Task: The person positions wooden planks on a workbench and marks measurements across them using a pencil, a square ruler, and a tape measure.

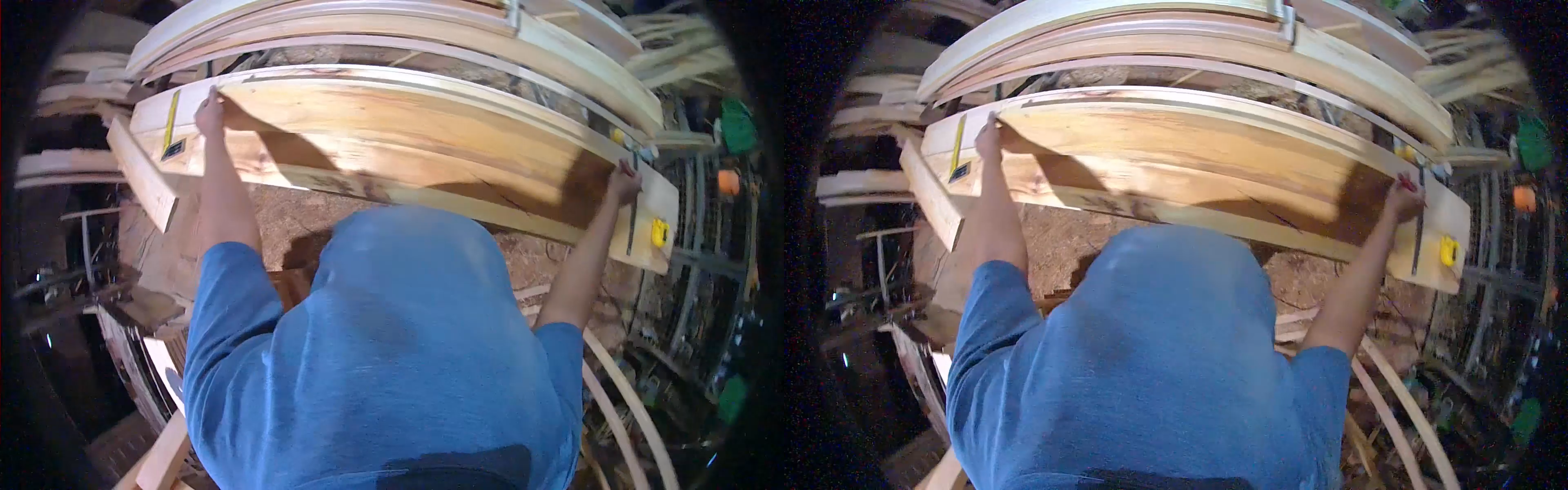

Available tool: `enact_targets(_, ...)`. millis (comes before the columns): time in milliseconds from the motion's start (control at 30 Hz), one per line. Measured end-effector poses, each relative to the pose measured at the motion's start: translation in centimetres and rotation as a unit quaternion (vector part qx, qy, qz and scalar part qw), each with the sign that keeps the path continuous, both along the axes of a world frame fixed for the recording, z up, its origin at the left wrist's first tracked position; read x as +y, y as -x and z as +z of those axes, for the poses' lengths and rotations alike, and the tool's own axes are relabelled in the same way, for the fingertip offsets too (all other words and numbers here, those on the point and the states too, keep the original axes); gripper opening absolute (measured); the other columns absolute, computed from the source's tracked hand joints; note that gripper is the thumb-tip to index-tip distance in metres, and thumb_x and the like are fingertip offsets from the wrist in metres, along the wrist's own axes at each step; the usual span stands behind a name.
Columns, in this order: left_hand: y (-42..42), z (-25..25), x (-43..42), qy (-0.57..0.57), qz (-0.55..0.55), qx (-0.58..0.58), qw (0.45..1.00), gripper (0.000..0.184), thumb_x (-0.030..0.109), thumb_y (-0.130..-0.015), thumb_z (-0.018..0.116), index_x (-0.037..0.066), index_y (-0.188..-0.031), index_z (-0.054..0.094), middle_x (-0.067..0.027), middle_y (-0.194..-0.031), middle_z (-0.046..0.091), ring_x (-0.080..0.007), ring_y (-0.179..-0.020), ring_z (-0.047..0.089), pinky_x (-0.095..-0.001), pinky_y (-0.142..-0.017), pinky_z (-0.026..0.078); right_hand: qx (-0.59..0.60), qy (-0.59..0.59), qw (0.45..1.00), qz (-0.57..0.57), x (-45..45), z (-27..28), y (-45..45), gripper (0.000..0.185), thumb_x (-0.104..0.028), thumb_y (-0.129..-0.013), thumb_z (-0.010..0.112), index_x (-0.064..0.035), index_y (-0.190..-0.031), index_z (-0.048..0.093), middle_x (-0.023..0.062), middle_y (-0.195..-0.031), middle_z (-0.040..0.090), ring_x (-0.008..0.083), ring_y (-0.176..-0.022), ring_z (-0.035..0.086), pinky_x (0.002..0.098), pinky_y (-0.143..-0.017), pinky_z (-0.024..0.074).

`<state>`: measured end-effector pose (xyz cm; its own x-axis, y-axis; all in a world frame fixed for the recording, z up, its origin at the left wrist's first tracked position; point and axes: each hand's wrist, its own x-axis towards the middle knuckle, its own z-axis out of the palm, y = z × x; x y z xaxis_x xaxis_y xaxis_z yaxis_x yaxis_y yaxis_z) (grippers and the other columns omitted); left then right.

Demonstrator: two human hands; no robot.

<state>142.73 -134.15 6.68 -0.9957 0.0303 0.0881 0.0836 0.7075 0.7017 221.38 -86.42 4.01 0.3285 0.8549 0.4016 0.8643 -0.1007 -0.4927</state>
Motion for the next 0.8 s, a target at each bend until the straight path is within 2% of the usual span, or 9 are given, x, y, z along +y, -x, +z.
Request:
enact_targets(67, 2.5, -2.1, -0.4, 0.052, 0.033, 0.03, 0.998, 0.059, 0.062, -0.085, 0.059, 0.009, -0.105, 0.075, -0.0175, -0.105, 0.071, -0.0303, -0.103, 0.066, -0.0407, -0.09, 0.049, 0.021, -0.053, 0.994, 0.088, 2.8, -3.5, -2.8, 0.031, -0.027, -0.076, 0.08, -0.0035, -0.091, 0.064, 0.016, -0.09, 0.071, 0.0282, -0.085, 0.069, 0.0398, -0.074, 0.0535)
enact_targets(133, 1.3, -1.6, -0.3, 0.014, 0.039, 0.031, 0.999, 0.058, 0.059, -0.086, 0.06, 0.007, -0.107, 0.074, -0.0193, -0.109, 0.07, -0.0316, -0.107, 0.065, -0.0411, -0.093, 0.049, 0.059, -0.125, 0.982, 0.127, 7.5, -9.0, -7.1, 0.035, -0.035, -0.076, 0.081, -0.004, -0.08, 0.065, 0.0115, -0.081, 0.071, 0.0252, -0.074, 0.068, 0.037, -0.071, 0.0541)
enact_targets(267, -4.9, 1.2, -0.3, -0.213, 0.049, 0.022, 0.976, 0.049, 0.045, -0.088, 0.064, 0.0, -0.104, 0.072, -0.0096, -0.091, 0.07, -0.0207, -0.088, 0.064, -0.0349, -0.082, 0.05, 0.111, -0.151, 0.97, 0.154, 1.7, -5.3, -6.7, 0.04, -0.038, -0.078, 0.077, -0.0007, -0.083, 0.064, 0.0122, -0.077, 0.069, 0.0293, -0.072, 0.066, 0.0402, -0.071, 0.0533)
enact_targets(333, -5.5, 0.7, -2.3, -0.324, 0.058, 0.001, 0.944, 0.041, 0.04, -0.088, 0.066, 0.0, -0.096, 0.071, -0.0048, -0.082, 0.066, -0.0154, -0.08, 0.06, -0.0317, -0.077, 0.049, -0.032, -0.137, 0.988, 0.066, -2.9, -2.8, -7.0, 0.038, -0.035, -0.081, 0.075, 0.0014, -0.089, 0.067, 0.0128, -0.079, 0.07, 0.0277, -0.072, 0.066, 0.0384, -0.068, 0.0532)
enact_targets(400, -5.5, -0.6, -4.4, -0.395, 0.083, -0.036, 0.914, 0.034, 0.035, -0.088, 0.067, 0.002, -0.087, 0.068, -0.0008, -0.075, 0.06, -0.011, -0.071, 0.054, -0.0287, -0.072, 0.047, 0.045, -0.235, 0.959, 0.155, -5.8, -4.0, -9.4, 0.041, -0.035, -0.079, 0.076, 0.0019, -0.096, 0.069, 0.0114, -0.081, 0.071, 0.0259, -0.072, 0.066, 0.0367, -0.067, 0.0529)
enact_targets(467, -7.6, -0.1, -5.5, -0.456, 0.109, -0.061, 0.881, 0.024, 0.029, -0.086, 0.07, 0.006, -0.088, 0.063, -0.0029, -0.079, 0.059, -0.0124, -0.073, 0.057, -0.03, -0.067, 0.048, 0.266, -0.198, 0.932, 0.147, -8.8, -5.2, -11.2, 0.043, -0.032, -0.075, 0.079, 0.0012, -0.1, 0.069, 0.0109, -0.086, 0.07, 0.0245, -0.074, 0.064, 0.0337, -0.068, 0.0529)
enact_targets(567, -8.2, -2.0, -6.8, -0.573, 0.065, -0.124, 0.807, 0.024, 0.01, -0.088, 0.064, 0.002, -0.11, 0.06, -0.0119, -0.094, 0.065, -0.0213, -0.092, 0.066, -0.0374, -0.071, 0.055, 0.371, -0.113, 0.92, -0.057, -12.2, -3.5, -10.6, 0.038, -0.026, -0.07, 0.081, 0.0009, -0.094, 0.068, 0.0112, -0.086, 0.067, 0.0235, -0.074, 0.062, 0.0333, -0.068, 0.0535)
enact_targets(667, -9.1, -4.4, -8.6, -0.577, 0.036, -0.125, 0.806, 0.029, -0.001, -0.089, 0.056, -0.004, -0.118, 0.055, -0.0166, -0.105, 0.065, -0.03, -0.097, 0.067, -0.042, -0.08, 0.058, 0.382, -0.039, 0.903, -0.192, -14.3, -1.7, -8.7, 0.024, -0.014, -0.068, 0.079, -0.0014, -0.082, 0.064, 0.0113, -0.085, 0.065, 0.0215, -0.072, 0.061, 0.0316, -0.066, 0.0551)
enact_targets(800, -7.7, -7.5, -10.7, -0.599, 0.06, -0.201, 0.773, 0.033, -0.006, -0.088, 0.054, -0.008, -0.12, 0.052, -0.0189, -0.112, 0.063, -0.0336, -0.098, 0.066, -0.0461, -0.084, 0.057, 0.42, -0.056, 0.893, -0.15, -17.7, 3.8, -1.9, 0.021, -0.011, -0.068, 0.076, -0.0045, -0.072, 0.057, 0.0095, -0.082, 0.063, 0.0211, -0.067, 0.058, 0.033, -0.06, 0.0537)
